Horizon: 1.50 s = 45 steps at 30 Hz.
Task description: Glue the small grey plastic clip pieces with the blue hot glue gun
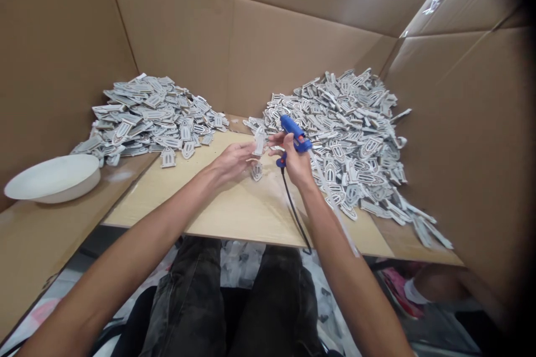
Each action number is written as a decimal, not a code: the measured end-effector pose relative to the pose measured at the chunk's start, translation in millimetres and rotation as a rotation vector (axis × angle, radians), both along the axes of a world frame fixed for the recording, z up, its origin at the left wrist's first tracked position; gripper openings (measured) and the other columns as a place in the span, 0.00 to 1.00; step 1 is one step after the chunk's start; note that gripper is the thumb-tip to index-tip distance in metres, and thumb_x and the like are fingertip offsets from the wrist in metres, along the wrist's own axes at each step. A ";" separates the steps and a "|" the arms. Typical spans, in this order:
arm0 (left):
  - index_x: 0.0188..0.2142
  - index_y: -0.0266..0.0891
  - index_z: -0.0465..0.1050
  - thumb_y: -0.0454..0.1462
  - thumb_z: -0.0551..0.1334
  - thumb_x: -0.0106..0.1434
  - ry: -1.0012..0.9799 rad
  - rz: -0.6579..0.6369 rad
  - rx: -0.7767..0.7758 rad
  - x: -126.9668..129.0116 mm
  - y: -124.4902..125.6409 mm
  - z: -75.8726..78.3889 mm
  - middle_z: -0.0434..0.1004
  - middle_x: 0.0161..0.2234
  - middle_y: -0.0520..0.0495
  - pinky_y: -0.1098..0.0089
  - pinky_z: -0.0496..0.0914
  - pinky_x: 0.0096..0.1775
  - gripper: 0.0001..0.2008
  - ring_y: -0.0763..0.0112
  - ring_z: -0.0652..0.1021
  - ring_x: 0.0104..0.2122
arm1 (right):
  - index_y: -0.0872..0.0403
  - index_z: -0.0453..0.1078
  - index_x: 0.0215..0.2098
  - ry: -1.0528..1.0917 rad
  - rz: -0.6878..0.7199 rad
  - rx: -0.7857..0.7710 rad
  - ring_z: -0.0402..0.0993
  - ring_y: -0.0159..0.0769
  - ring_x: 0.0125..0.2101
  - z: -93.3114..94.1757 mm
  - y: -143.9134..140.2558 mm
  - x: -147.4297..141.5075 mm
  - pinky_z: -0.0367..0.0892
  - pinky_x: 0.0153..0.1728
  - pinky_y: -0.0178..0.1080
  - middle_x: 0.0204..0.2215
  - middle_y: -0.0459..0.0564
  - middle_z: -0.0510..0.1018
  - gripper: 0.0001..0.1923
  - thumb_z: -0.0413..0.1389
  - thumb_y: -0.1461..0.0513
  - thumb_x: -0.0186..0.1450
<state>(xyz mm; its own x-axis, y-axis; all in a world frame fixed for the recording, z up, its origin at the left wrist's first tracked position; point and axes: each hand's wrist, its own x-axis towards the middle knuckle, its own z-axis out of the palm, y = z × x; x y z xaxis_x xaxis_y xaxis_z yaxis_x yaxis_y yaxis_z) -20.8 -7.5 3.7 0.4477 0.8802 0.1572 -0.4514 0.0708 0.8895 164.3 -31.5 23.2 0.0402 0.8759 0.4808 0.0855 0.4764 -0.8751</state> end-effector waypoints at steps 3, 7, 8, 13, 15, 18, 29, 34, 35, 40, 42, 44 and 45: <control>0.38 0.36 0.82 0.43 0.75 0.61 -0.060 0.022 -0.094 0.3 -0.1 1.6 0.82 0.38 0.41 0.66 0.73 0.41 0.13 0.66 0.78 0.37 | 0.48 0.75 0.44 -0.013 0.022 -0.018 0.82 0.43 0.42 1.0 -3.2 3.0 0.73 0.29 0.39 0.44 0.55 0.82 0.42 0.54 0.24 0.59; 0.40 0.37 0.82 0.41 0.72 0.64 -0.073 0.024 -0.106 -0.9 0.3 3.8 0.83 0.44 0.40 0.65 0.74 0.43 0.10 0.65 0.79 0.39 | 0.50 0.77 0.42 -0.050 0.040 -0.051 0.79 0.39 0.33 1.5 -5.9 5.1 0.68 0.23 0.37 0.37 0.54 0.83 0.43 0.53 0.23 0.59; 0.41 0.38 0.82 0.41 0.71 0.64 -0.071 0.019 -0.098 -1.3 0.5 4.2 0.83 0.45 0.40 0.65 0.74 0.44 0.10 0.65 0.79 0.40 | 0.51 0.77 0.40 -0.058 0.046 -0.055 0.77 0.37 0.31 1.8 -6.4 5.1 0.66 0.22 0.37 0.34 0.53 0.82 0.42 0.54 0.24 0.59; 0.42 0.37 0.82 0.39 0.69 0.66 -0.070 0.018 -0.084 -1.4 0.1 5.3 0.84 0.47 0.39 0.65 0.75 0.45 0.09 0.63 0.79 0.42 | 0.52 0.79 0.35 -0.153 0.091 -0.056 0.65 0.28 0.19 5.3 -9.7 2.7 0.60 0.18 0.37 0.29 0.50 0.81 0.40 0.55 0.25 0.61; 0.41 0.36 0.81 0.38 0.68 0.67 -0.080 0.026 -0.092 -0.8 -0.2 5.6 0.84 0.47 0.38 0.65 0.75 0.46 0.07 0.63 0.80 0.43 | 0.52 0.81 0.38 -0.177 0.114 -0.062 0.62 0.27 0.18 6.3 -10.9 1.1 0.59 0.19 0.37 0.29 0.49 0.80 0.41 0.55 0.26 0.61; 0.39 0.35 0.81 0.36 0.66 0.68 -0.096 0.035 -0.114 -0.1 -0.4 5.8 0.85 0.46 0.37 0.64 0.74 0.48 0.06 0.63 0.80 0.44 | 0.53 0.82 0.41 -0.185 0.130 -0.069 0.61 0.26 0.17 5.5 -11.1 -0.7 0.57 0.18 0.36 0.31 0.48 0.81 0.41 0.55 0.26 0.61; 0.39 0.35 0.81 0.36 0.70 0.65 -0.058 0.069 -0.114 1.9 1.4 0.8 0.85 0.44 0.38 0.63 0.75 0.49 0.06 0.62 0.81 0.44 | 0.51 0.82 0.42 -0.252 0.078 -0.015 0.64 0.28 0.20 -6.9 -6.5 1.1 0.62 0.23 0.35 0.32 0.48 0.82 0.36 0.55 0.30 0.66; 0.34 0.34 0.79 0.31 0.69 0.65 -0.133 0.038 -0.175 4.7 -2.2 2.7 0.82 0.37 0.42 0.67 0.75 0.47 0.03 0.67 0.80 0.38 | 0.51 0.82 0.43 -0.254 0.102 0.006 0.68 0.30 0.22 -8.5 -5.4 0.2 0.63 0.23 0.35 0.32 0.48 0.82 0.34 0.56 0.31 0.67; 0.34 0.33 0.79 0.30 0.69 0.65 -0.152 0.033 -0.196 4.9 -2.7 3.5 0.82 0.36 0.43 0.67 0.75 0.47 0.02 0.67 0.80 0.37 | 0.52 0.82 0.43 -0.257 0.105 0.006 0.69 0.30 0.23 -8.0 -5.8 0.5 0.63 0.23 0.35 0.32 0.49 0.82 0.34 0.57 0.32 0.67; 0.36 0.31 0.79 0.29 0.61 0.71 -0.214 0.047 -0.267 3.8 -3.6 9.1 0.81 0.36 0.41 0.70 0.74 0.42 0.08 0.70 0.78 0.34 | 0.53 0.81 0.40 -0.254 0.104 -0.022 0.69 0.30 0.23 -2.1 -8.8 4.3 0.62 0.23 0.35 0.31 0.50 0.82 0.38 0.57 0.29 0.63; 0.36 0.31 0.79 0.29 0.58 0.73 -0.234 0.060 -0.275 3.1 -3.9 11.9 0.81 0.35 0.40 0.71 0.73 0.40 0.11 0.70 0.78 0.33 | 0.53 0.80 0.38 -0.216 0.108 -0.035 0.69 0.31 0.23 -0.5 -8.8 6.5 0.62 0.23 0.36 0.30 0.50 0.81 0.40 0.58 0.26 0.60; 0.37 0.32 0.78 0.28 0.57 0.73 -0.257 0.066 -0.278 2.7 -4.7 14.4 0.80 0.34 0.41 0.71 0.72 0.38 0.11 0.71 0.77 0.32 | 0.53 0.78 0.33 -0.172 0.092 -0.055 0.70 0.32 0.23 -0.2 -7.9 8.8 0.62 0.23 0.36 0.28 0.52 0.80 0.41 0.56 0.25 0.59; 0.38 0.32 0.78 0.27 0.57 0.72 -0.267 0.065 -0.279 2.4 -5.3 15.3 0.79 0.34 0.42 0.72 0.72 0.38 0.10 0.70 0.77 0.32 | 0.53 0.77 0.31 -0.173 0.075 -0.066 0.70 0.32 0.23 -0.5 -7.3 9.9 0.62 0.23 0.36 0.27 0.52 0.80 0.41 0.55 0.25 0.60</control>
